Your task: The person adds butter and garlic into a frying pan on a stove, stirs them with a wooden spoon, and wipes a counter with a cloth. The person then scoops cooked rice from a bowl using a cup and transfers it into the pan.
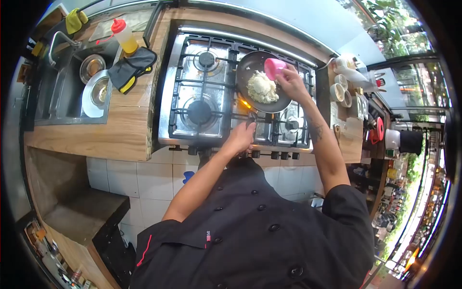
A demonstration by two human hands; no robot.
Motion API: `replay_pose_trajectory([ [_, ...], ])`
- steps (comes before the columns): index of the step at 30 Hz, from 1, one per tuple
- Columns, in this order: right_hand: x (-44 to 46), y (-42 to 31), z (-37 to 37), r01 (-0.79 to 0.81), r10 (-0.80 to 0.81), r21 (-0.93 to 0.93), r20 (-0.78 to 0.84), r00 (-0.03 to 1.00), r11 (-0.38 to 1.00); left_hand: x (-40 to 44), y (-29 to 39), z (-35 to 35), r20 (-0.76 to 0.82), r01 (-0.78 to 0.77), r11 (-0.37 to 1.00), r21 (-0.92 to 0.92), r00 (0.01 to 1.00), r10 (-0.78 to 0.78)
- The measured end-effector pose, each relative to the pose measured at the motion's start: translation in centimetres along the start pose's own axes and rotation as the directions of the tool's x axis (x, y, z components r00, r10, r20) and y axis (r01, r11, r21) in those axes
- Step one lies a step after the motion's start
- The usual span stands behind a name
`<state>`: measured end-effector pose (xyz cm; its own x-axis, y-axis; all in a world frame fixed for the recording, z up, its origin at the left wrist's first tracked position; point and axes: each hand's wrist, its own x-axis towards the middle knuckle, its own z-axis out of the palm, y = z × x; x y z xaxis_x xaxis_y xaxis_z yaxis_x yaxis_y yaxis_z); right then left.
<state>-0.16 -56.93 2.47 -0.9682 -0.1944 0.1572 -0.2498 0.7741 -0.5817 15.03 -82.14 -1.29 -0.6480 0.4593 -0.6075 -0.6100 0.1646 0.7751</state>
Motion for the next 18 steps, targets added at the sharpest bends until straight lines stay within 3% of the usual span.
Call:
replay_pose_trajectory([
  [1, -0.3, 0.9, -0.6, -0.067, 0.055, 0.273, 0.052, 0.997, 0.960, 0.2, -0.7, 0.2, -0.005, -0.010, 0.998, -0.065, 1.000, 0.010],
  [2, -1.3, -1.8, -2.7, -0.284, 0.234, 0.427, 0.166, 0.958, 0.858, 0.4, -1.0, 0.4, -0.012, -0.026, 0.991, -0.131, 1.000, 0.024],
  [4, -2.8, 1.8, -3.1, -0.306, 0.282, 0.609, 0.138, 0.949, 0.732, 0.8, -1.7, 0.7, -0.014, -0.036, 0.989, -0.140, 0.999, 0.034],
  [7, -4.0, -1.3, -5.8, -0.225, 0.283, 0.730, 0.045, 0.958, 0.645, 1.6, -3.1, 1.1, -0.032, -0.028, 0.969, -0.247, 0.999, 0.021],
  [8, -4.0, -2.2, -7.9, -0.116, 0.149, 0.363, -0.065, 0.987, 0.925, 1.5, -3.0, 1.1, -0.026, -0.030, 0.970, -0.243, 0.999, 0.024],
  [9, -3.9, -4.7, -9.1, 0.010, 0.011, 0.101, -0.207, 0.978, 0.995, 1.2, -3.1, 1.0, -0.039, -0.027, 0.977, -0.210, 0.999, 0.019],
  [10, -4.1, -7.6, -10.0, 0.101, -0.152, -0.178, -0.302, 0.941, 0.979, 0.9, -3.3, 1.1, -0.052, -0.019, 0.984, -0.176, 0.999, 0.010],
  [13, -4.2, -13.9, -10.7, 0.154, -0.293, -0.311, -0.470, 0.833, 0.938, 0.4, -4.1, 1.3, -0.070, -0.024, 0.992, -0.127, 0.997, 0.015],
  [14, -4.0, -12.2, -9.2, 0.145, -0.285, -0.308, -0.482, 0.829, 0.940, 0.3, -4.0, 1.1, -0.067, -0.022, 0.993, -0.113, 0.998, 0.015],
  [15, -4.0, -8.6, -6.6, 0.184, -0.329, -0.413, -0.314, 0.891, 0.892, 0.0, -3.8, 1.0, -0.073, -0.025, 0.996, -0.081, 0.997, 0.019],
  [17, -6.1, -3.2, -1.5, 0.206, -0.337, -0.488, -0.198, 0.920, 0.848, -0.1, -5.0, 1.4, -0.043, -0.023, 1.000, -0.005, 0.999, 0.022],
  [18, -6.6, -2.2, -0.4, 0.180, -0.333, -0.485, -0.250, 0.909, 0.856, 0.8, -6.7, 1.1, -0.126, -0.102, 0.983, 0.154, 0.985, 0.122],
])
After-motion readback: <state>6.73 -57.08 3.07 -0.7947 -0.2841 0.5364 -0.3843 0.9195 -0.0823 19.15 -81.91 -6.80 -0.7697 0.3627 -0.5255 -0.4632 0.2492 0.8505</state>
